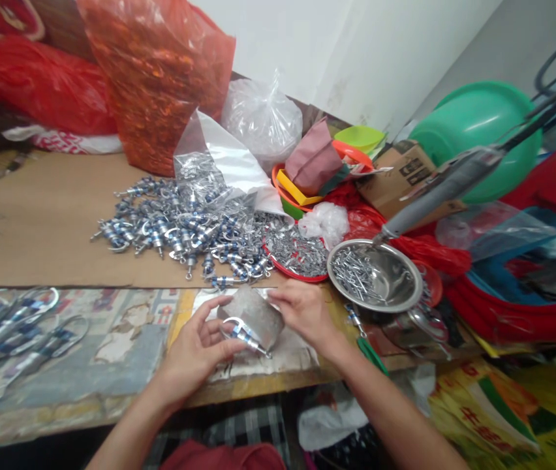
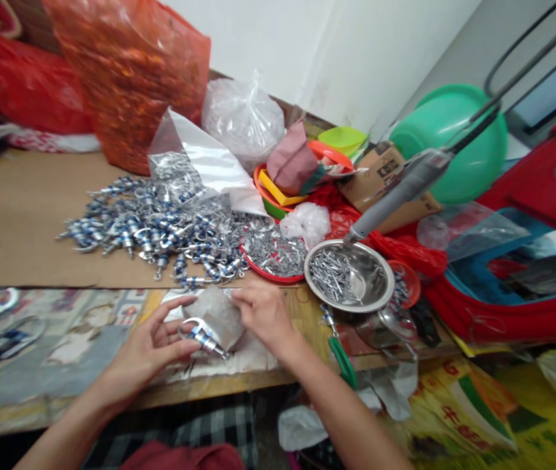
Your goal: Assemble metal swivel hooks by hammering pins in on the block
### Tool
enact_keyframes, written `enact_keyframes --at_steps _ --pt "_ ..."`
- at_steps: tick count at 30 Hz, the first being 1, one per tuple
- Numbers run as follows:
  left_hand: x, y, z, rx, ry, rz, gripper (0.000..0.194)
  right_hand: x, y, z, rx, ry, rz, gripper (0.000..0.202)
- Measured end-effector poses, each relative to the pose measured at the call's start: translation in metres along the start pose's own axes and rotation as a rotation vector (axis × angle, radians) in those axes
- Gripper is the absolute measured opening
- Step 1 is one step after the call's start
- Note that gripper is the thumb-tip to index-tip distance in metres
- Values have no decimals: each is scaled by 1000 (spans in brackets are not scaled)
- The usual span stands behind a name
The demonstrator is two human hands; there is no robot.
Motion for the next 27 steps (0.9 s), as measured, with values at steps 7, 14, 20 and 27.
enact_keyframes --at_steps 7,14,20,27 --pt "-1 4 0 22 18 9 67 -26 -55 19 -48 -45 -258 19" --pt "-2 5 1 7 6 7 68 -34 -60 21 -176 -139 -268 22" --pt "-1 4 0 19 6 4 69 -46 -60 21 -120 -146 -208 36" --pt "-2 4 -1 1 36 -19 71 -80 28 -4 -196 180 190 37"
Point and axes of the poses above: each hand's wrist, its own x-axis towards the middle knuckle, its own z-axis out of the palm, y = z × x, the point moved 5 cm from there along x, towards the middle knuckle, and after that the axes turned 7 degrees about x, right-handed, at the moved point
